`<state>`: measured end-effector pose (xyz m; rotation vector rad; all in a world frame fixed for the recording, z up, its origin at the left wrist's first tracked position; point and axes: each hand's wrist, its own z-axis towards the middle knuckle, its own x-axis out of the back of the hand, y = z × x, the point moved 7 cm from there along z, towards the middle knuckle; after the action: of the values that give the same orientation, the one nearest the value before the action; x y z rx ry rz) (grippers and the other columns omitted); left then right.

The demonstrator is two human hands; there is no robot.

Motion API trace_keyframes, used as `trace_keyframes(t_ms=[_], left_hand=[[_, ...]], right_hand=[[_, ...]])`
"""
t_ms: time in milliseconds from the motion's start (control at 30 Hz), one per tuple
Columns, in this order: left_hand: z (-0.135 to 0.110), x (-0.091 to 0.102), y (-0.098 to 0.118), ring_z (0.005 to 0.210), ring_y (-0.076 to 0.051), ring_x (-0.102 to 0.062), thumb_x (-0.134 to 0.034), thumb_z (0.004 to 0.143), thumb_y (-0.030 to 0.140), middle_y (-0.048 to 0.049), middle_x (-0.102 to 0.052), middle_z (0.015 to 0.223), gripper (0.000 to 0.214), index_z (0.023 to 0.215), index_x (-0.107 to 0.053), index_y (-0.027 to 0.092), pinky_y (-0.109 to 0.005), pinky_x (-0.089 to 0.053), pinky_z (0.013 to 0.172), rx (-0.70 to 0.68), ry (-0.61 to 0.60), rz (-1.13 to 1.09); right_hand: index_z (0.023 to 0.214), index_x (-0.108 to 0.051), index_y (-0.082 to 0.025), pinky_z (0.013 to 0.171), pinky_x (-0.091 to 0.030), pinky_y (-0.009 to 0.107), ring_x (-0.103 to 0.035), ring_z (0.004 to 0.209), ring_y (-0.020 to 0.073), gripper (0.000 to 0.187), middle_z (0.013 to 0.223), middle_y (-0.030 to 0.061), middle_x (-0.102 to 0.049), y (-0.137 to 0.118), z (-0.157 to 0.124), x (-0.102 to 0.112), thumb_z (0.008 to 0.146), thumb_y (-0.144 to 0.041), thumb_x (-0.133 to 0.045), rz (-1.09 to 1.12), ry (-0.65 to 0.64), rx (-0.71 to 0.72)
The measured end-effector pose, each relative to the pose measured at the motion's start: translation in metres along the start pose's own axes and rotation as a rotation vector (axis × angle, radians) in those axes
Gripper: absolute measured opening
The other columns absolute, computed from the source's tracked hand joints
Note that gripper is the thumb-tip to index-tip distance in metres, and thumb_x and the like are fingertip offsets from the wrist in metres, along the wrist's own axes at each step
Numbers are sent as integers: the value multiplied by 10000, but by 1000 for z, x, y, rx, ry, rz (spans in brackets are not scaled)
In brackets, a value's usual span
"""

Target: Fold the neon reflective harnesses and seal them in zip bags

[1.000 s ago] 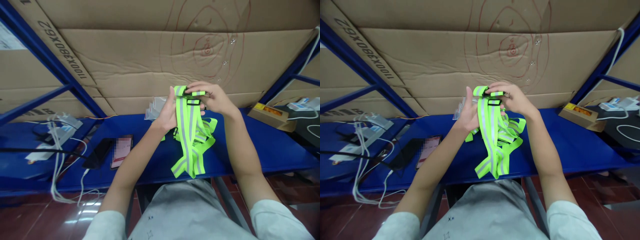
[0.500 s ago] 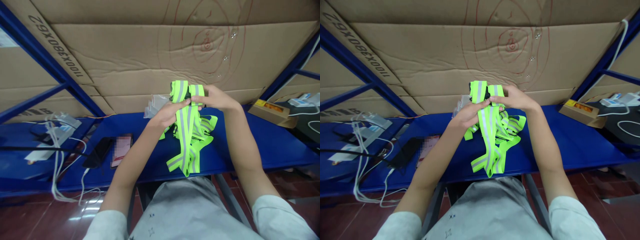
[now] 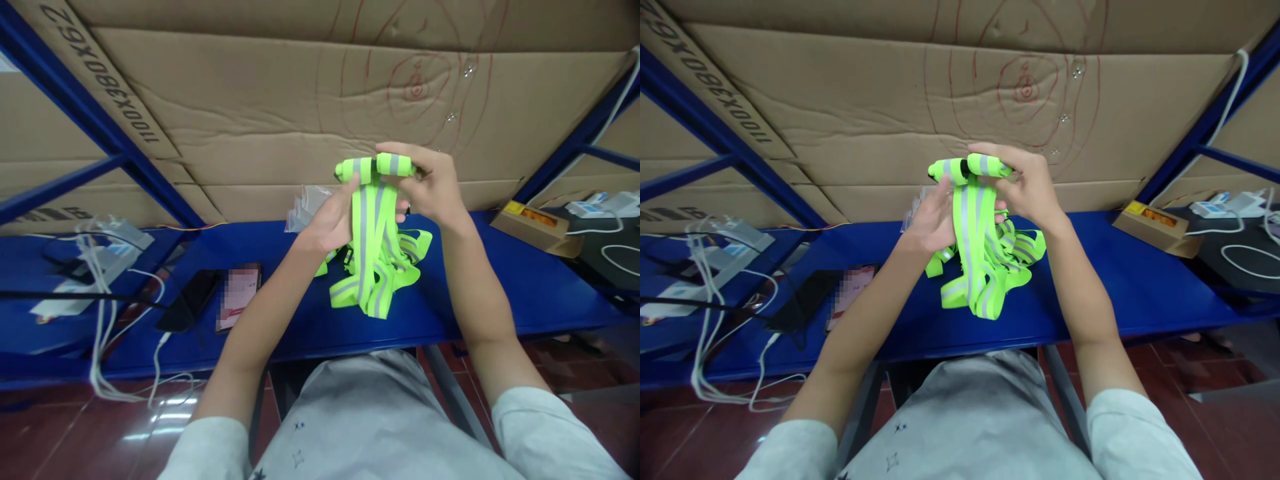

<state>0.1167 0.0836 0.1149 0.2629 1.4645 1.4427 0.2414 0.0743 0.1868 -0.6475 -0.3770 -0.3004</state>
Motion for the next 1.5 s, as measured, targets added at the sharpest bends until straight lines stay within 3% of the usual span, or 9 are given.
trace_keyframes(t_ms=[133,333,467,600,867,1000,1133,1333,1500], left_hand=[[-2,-2,-2,1259,-402,-689,-578,944,690,-133,-802,1141,606,1240,-730,183,-533,-586,1043,39,-23,39],[6,3,-6,1255,-380,-697,-498,980,700,-109,-804,1141,626,1290,-715,201,-524,-583,1069,34,-9,0],[1,6,3,1217,-353,-723,-547,1021,499,-85,-801,1172,447,1339,-686,217,-514,-590,1070,22,85,12],[-8,5,26,1258,-340,-701,-546,1000,372,-77,-796,1195,406,1329,-686,180,-487,-591,1078,-114,169,20],[-10,3,34,1233,-333,-711,-656,873,237,-72,-799,1142,268,1108,-764,167,-455,-586,1080,-186,172,97],[-5,2,17,1154,-344,-748,-704,833,202,-67,-807,1002,252,1076,-765,172,-492,-605,1032,-86,136,136],[-1,4,14,1171,-358,-738,-657,811,220,-82,-806,1007,268,1051,-766,172,-494,-599,1037,-70,139,67],[-7,11,23,1240,-342,-698,-616,912,381,-64,-795,1082,306,1149,-717,215,-468,-583,1043,-152,257,3],[-10,3,26,1270,-349,-675,-579,957,634,-104,-786,1087,498,1110,-700,176,-477,-572,1051,-124,198,-17]], right_hand=[[1229,-772,-337,1159,-501,524,-653,1278,287,355,1285,-8,-743,-7,1,8,915,-252,-630,-171,90,215],[1237,-769,-344,1172,-483,571,-607,1353,317,404,1394,-4,-685,-14,-1,7,901,-218,-583,-228,-9,210],[1576,-465,-342,1322,-290,528,-363,1567,305,687,1659,-23,-424,-18,-4,-3,908,-249,-598,-160,-193,199],[1652,-231,-384,1266,-408,432,-314,1593,278,853,1713,5,-312,-6,-1,0,934,-477,-682,-35,-128,76],[1348,-603,-306,914,-642,378,-680,1176,274,706,1271,57,-680,0,2,-10,846,-799,-653,100,-31,-96],[1054,-685,-238,718,-649,364,-708,886,227,581,971,34,-708,7,0,-14,789,-750,-758,187,-72,-170],[1111,-720,-256,620,-634,362,-683,736,196,534,965,31,-719,2,-3,-10,755,-630,-856,216,-57,-140],[1245,-751,-307,849,-670,435,-698,1145,295,497,1292,47,-718,-12,-5,-5,811,-531,-839,88,-48,-21],[1224,-770,-359,1155,-509,541,-640,1300,301,378,1327,16,-717,-15,-5,-6,873,-499,-785,-7,-88,92]])
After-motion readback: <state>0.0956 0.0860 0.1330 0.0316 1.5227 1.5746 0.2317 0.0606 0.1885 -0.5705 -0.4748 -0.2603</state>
